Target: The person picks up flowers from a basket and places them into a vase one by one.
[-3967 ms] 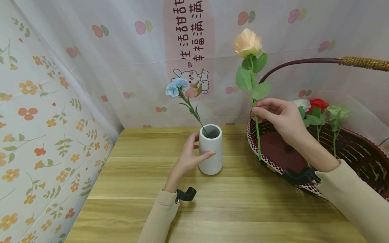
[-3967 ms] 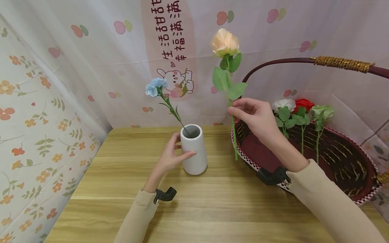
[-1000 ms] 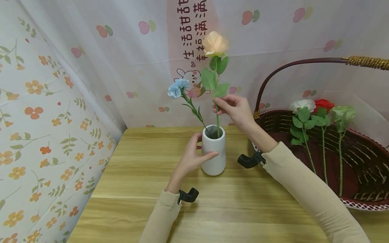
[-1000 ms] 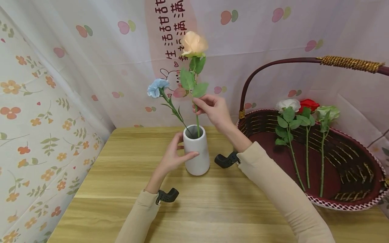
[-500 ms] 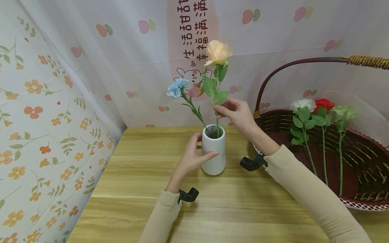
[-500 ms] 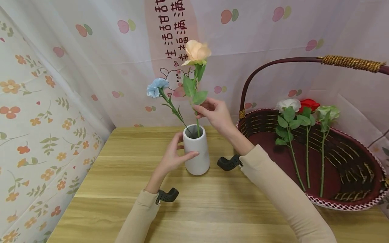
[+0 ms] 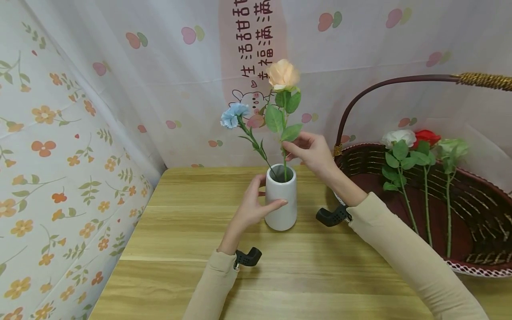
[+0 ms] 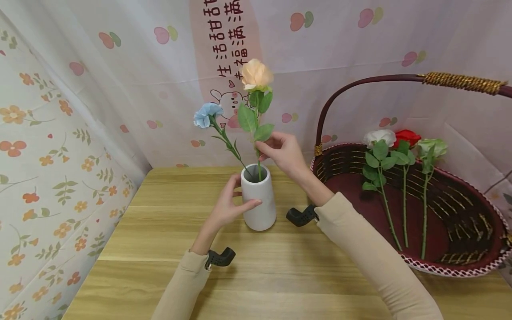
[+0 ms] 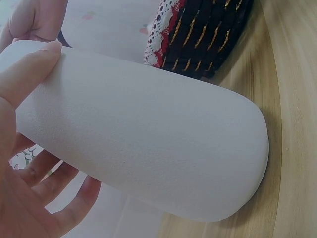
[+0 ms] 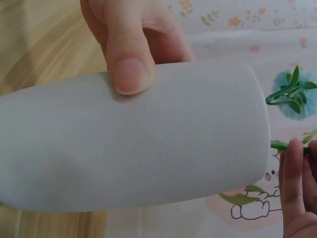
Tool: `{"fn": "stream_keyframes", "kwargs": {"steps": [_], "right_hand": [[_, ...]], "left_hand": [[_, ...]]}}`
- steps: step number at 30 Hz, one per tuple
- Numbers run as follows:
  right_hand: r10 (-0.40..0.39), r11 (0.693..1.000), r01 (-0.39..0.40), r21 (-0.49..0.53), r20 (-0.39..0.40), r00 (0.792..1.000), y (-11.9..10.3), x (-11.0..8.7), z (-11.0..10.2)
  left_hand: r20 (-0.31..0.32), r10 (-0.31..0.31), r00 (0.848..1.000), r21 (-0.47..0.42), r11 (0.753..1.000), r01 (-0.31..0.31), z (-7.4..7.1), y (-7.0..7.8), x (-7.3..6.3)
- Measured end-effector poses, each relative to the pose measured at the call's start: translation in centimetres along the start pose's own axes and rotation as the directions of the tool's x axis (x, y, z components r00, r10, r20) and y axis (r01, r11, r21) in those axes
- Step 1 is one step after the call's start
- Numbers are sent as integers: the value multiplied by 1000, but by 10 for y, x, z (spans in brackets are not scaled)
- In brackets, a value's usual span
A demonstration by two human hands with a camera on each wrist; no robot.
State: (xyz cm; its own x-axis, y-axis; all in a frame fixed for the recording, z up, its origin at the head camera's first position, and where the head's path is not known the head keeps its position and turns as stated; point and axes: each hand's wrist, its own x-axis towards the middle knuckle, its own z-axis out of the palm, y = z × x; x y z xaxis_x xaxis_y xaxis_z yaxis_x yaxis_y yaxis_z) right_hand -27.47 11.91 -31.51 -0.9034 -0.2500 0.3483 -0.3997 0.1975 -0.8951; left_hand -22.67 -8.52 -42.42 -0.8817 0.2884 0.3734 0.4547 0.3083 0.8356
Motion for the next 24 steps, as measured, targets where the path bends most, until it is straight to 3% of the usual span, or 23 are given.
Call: {"fn": "stream_keyframes", "kwargs": {"steps": [6,19,24], "right_hand": [[27,999,-26,-22,20,999,3,-1,-2],[22,996,-26,88,55,998,10,-3,0],[29,998,-32,51,68,997,11,-2,0]], "left_hand": [[2,-3,1000,0,1000,3,0,1,0],[2,-11,1000,3,1000,11,0,1,-1],[3,-16,1000,1,1000,16,0,2,-1]]}}
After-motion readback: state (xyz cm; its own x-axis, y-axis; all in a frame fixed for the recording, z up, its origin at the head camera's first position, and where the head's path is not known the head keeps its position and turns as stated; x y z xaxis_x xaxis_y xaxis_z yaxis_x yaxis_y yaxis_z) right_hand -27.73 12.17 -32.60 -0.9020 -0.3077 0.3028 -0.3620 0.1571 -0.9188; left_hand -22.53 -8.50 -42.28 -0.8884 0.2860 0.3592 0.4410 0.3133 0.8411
